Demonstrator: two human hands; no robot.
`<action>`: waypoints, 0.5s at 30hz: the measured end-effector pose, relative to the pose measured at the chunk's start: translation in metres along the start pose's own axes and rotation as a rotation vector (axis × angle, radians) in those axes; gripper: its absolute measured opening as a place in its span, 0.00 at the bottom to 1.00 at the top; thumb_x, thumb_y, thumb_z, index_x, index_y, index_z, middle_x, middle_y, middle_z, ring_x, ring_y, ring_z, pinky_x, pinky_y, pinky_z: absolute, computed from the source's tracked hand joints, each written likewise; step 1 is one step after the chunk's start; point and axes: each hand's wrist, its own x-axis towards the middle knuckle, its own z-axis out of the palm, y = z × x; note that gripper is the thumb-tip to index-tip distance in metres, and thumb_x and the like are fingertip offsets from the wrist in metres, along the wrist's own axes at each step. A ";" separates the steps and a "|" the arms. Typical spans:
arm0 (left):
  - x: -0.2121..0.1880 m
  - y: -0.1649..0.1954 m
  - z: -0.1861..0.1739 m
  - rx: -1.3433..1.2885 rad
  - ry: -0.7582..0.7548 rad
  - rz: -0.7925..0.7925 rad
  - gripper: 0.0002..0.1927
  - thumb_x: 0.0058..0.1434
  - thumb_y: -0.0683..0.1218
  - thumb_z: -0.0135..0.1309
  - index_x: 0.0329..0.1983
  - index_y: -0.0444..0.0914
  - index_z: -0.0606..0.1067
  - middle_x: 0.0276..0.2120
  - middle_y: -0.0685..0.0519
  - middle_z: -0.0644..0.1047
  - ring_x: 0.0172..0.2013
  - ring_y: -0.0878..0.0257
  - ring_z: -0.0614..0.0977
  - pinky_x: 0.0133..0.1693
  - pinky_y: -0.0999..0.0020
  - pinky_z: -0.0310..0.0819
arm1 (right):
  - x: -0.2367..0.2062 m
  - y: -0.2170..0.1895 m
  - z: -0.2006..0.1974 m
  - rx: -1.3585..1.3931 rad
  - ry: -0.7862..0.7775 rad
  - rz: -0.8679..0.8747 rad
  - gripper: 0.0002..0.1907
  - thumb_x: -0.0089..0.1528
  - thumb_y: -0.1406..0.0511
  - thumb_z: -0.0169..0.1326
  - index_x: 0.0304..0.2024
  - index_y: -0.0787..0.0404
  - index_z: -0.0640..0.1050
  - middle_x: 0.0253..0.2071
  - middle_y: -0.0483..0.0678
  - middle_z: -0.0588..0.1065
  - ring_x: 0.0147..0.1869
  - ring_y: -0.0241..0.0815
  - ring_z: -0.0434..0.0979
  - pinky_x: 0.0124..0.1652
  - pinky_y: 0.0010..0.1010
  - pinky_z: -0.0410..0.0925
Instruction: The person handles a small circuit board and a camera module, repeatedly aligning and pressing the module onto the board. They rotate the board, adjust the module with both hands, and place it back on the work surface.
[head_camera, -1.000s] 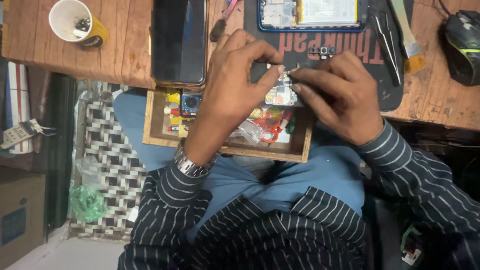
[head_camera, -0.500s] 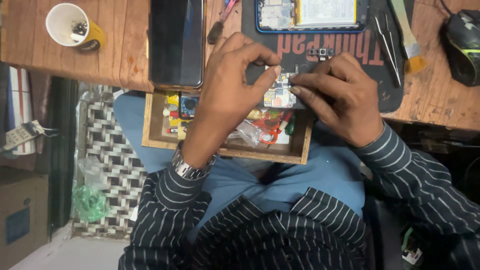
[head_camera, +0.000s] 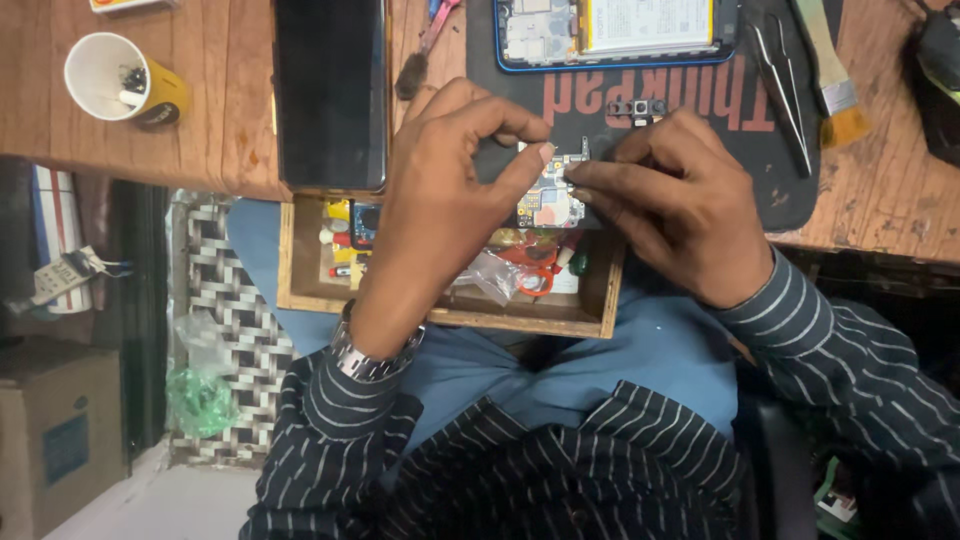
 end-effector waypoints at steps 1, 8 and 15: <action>0.000 0.000 0.000 -0.002 -0.005 -0.004 0.05 0.61 0.44 0.64 0.39 0.39 0.82 0.36 0.54 0.78 0.44 0.58 0.77 0.47 0.63 0.71 | 0.000 0.000 0.000 -0.007 -0.004 -0.004 0.17 0.61 0.71 0.67 0.52 0.56 0.84 0.38 0.46 0.72 0.46 0.44 0.72 0.48 0.35 0.68; 0.001 0.000 0.001 -0.022 -0.006 -0.024 0.06 0.60 0.44 0.65 0.39 0.39 0.82 0.36 0.54 0.78 0.43 0.58 0.77 0.46 0.63 0.71 | 0.002 0.002 -0.001 -0.035 -0.064 -0.035 0.21 0.61 0.71 0.66 0.56 0.54 0.82 0.40 0.46 0.71 0.47 0.45 0.70 0.49 0.36 0.67; 0.002 -0.002 0.000 -0.028 -0.010 0.021 0.06 0.61 0.44 0.65 0.39 0.39 0.82 0.36 0.53 0.78 0.44 0.57 0.78 0.46 0.62 0.71 | 0.006 -0.003 -0.008 -0.082 -0.118 -0.079 0.21 0.62 0.71 0.65 0.57 0.53 0.82 0.40 0.46 0.70 0.45 0.46 0.67 0.47 0.37 0.65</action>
